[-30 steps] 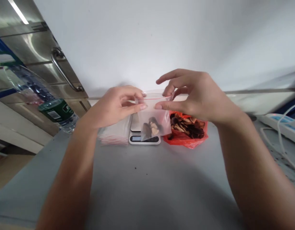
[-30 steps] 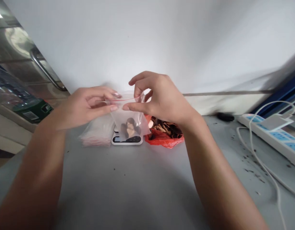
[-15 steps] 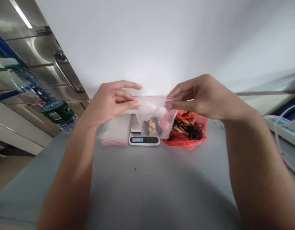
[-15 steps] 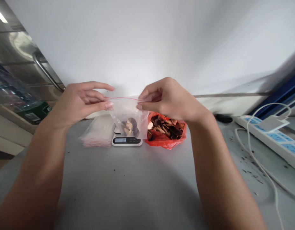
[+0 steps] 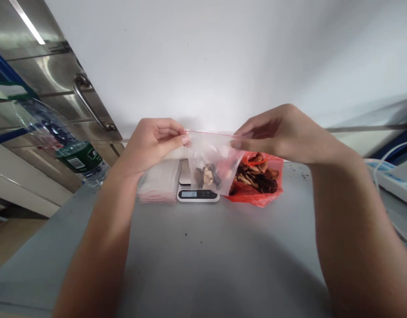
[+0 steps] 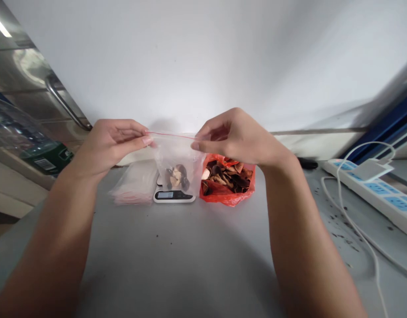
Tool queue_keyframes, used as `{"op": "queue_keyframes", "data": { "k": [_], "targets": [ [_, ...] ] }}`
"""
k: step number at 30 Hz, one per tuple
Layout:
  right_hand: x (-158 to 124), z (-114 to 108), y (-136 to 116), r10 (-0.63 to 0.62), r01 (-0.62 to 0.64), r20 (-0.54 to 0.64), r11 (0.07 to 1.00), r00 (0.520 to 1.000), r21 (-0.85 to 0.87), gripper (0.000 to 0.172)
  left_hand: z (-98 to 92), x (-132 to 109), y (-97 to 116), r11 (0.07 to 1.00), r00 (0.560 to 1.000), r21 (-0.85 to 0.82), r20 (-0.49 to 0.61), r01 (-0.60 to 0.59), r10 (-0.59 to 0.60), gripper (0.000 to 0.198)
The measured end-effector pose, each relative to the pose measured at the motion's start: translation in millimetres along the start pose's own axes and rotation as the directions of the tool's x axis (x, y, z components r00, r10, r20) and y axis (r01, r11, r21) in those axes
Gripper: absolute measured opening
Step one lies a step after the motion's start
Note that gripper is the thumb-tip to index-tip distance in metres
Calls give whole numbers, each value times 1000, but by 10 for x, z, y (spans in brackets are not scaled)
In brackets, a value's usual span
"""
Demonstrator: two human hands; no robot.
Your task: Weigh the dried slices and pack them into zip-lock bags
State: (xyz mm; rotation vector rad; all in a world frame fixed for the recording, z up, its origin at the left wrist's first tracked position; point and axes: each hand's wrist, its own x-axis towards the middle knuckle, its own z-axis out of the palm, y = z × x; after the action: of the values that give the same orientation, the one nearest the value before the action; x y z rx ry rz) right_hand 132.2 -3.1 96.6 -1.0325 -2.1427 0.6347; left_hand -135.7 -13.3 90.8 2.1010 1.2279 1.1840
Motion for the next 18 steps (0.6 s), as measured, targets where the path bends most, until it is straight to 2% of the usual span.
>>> {"op": "queue_keyframes", "data": {
  "k": [5, 8, 13, 18],
  "targets": [
    [40, 102, -45, -50, 49, -14, 998, 999, -45, 18, 161, -19, 118, 997, 998, 74, 62, -12, 8, 12],
    [64, 198, -99, -67, 67, -6, 996, 998, -54, 16, 230, -29, 166, 995, 998, 93, 51, -26, 21, 10],
    [83, 276, -117, -117, 116, -46, 993, 992, -19, 17, 209, -28, 159, 999, 994, 26, 98, -42, 39, 8],
    [114, 287, -37, -224, 228, 52, 969, 973, -92, 19, 201, -21, 109, 997, 993, 18, 102, -69, 67, 12]
  ]
}}
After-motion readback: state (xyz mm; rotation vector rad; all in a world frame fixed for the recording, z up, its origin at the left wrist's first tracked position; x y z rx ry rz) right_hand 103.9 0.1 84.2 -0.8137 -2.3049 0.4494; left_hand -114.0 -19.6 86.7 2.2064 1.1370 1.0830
